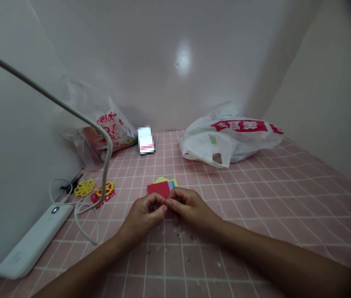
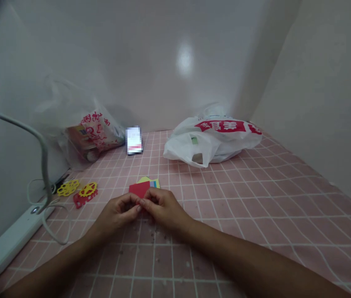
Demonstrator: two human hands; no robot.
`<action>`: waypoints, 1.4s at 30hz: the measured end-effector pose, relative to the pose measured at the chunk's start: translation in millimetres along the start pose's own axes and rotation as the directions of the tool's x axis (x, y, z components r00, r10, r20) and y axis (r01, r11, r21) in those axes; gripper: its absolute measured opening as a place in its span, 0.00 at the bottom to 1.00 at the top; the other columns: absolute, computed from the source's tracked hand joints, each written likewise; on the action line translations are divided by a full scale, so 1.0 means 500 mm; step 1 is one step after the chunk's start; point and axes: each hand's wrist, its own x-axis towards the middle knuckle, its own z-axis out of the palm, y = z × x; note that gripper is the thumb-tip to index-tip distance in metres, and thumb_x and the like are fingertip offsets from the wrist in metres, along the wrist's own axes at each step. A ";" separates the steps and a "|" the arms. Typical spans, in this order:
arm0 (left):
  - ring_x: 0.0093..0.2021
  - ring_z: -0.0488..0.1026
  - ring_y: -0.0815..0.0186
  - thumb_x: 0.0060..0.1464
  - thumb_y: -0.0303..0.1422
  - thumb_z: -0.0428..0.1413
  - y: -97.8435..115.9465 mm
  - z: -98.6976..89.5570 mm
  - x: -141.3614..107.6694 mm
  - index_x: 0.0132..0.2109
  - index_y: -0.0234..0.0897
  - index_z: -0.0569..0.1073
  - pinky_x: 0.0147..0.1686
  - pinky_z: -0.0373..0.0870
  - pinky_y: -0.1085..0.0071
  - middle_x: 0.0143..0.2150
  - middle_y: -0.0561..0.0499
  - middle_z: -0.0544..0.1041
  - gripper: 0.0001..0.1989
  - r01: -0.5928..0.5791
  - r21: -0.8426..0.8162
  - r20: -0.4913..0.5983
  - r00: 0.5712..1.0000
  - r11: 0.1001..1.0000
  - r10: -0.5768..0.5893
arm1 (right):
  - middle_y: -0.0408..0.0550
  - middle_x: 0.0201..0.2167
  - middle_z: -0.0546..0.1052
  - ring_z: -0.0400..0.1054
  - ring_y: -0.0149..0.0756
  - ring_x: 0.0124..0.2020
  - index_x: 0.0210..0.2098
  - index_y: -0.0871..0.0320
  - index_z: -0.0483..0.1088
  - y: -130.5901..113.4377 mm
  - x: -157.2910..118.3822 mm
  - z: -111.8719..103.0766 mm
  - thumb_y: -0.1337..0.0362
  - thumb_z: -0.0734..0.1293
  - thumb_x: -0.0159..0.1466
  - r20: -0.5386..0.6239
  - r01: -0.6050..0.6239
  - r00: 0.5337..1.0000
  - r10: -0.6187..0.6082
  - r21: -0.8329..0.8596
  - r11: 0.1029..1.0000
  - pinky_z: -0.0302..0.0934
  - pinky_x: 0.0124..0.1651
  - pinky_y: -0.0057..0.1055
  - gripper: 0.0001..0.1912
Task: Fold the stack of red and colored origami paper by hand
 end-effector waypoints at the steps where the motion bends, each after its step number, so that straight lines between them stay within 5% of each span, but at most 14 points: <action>1: 0.28 0.67 0.68 0.52 0.36 0.56 -0.001 -0.001 0.001 0.33 0.35 0.71 0.30 0.62 0.73 0.27 0.53 0.72 0.08 -0.003 0.004 0.003 1.000 1.000 0.003 | 0.40 0.20 0.68 0.62 0.28 0.20 0.27 0.58 0.64 -0.003 0.000 -0.001 0.57 0.64 0.65 0.001 0.016 1.000 -0.016 -0.034 0.999 0.55 0.24 0.25 0.13; 5: 0.25 0.62 0.71 0.50 0.36 0.57 0.003 -0.005 0.003 0.30 0.35 0.69 0.26 0.58 0.75 0.24 0.56 0.68 0.09 0.024 0.002 -0.036 0.999 1.000 -0.024 | 0.39 0.19 0.68 0.64 0.28 0.20 0.26 0.58 0.63 -0.010 0.001 -0.004 0.60 0.61 0.67 0.000 0.030 1.000 -0.030 -0.111 0.993 0.56 0.24 0.25 0.13; 11: 0.20 0.60 0.73 0.46 0.39 0.59 0.019 -0.007 0.006 0.28 0.35 0.68 0.22 0.56 0.75 0.20 0.58 0.66 0.12 0.122 -0.122 -0.048 0.991 0.985 -0.128 | 0.41 0.21 0.72 0.66 0.29 0.19 0.30 0.58 0.64 -0.003 0.015 -0.011 0.55 0.62 0.65 -0.018 -0.028 0.999 0.033 0.225 0.974 0.60 0.24 0.27 0.13; 19: 0.19 0.60 0.74 0.43 0.39 0.62 0.018 -0.010 0.009 0.27 0.34 0.69 0.21 0.55 0.76 0.19 0.58 0.67 0.13 0.148 -0.270 -0.030 0.986 0.951 -0.162 | 0.41 0.24 0.74 0.68 0.27 0.20 0.32 0.59 0.65 0.005 0.012 -0.010 0.56 0.69 0.60 0.038 -0.052 0.998 0.040 0.381 0.923 0.63 0.25 0.26 0.13; 42: 0.20 0.63 0.74 0.44 0.34 0.62 -0.002 -0.012 0.005 0.27 0.35 0.67 0.23 0.56 0.76 0.22 0.57 0.71 0.11 0.137 -0.410 -0.020 0.987 0.902 -0.158 | 0.42 0.24 0.76 0.70 0.28 0.19 0.31 0.60 0.67 0.011 0.014 -0.010 0.60 0.69 0.61 0.042 -0.057 0.998 0.044 0.417 0.907 0.64 0.24 0.25 0.10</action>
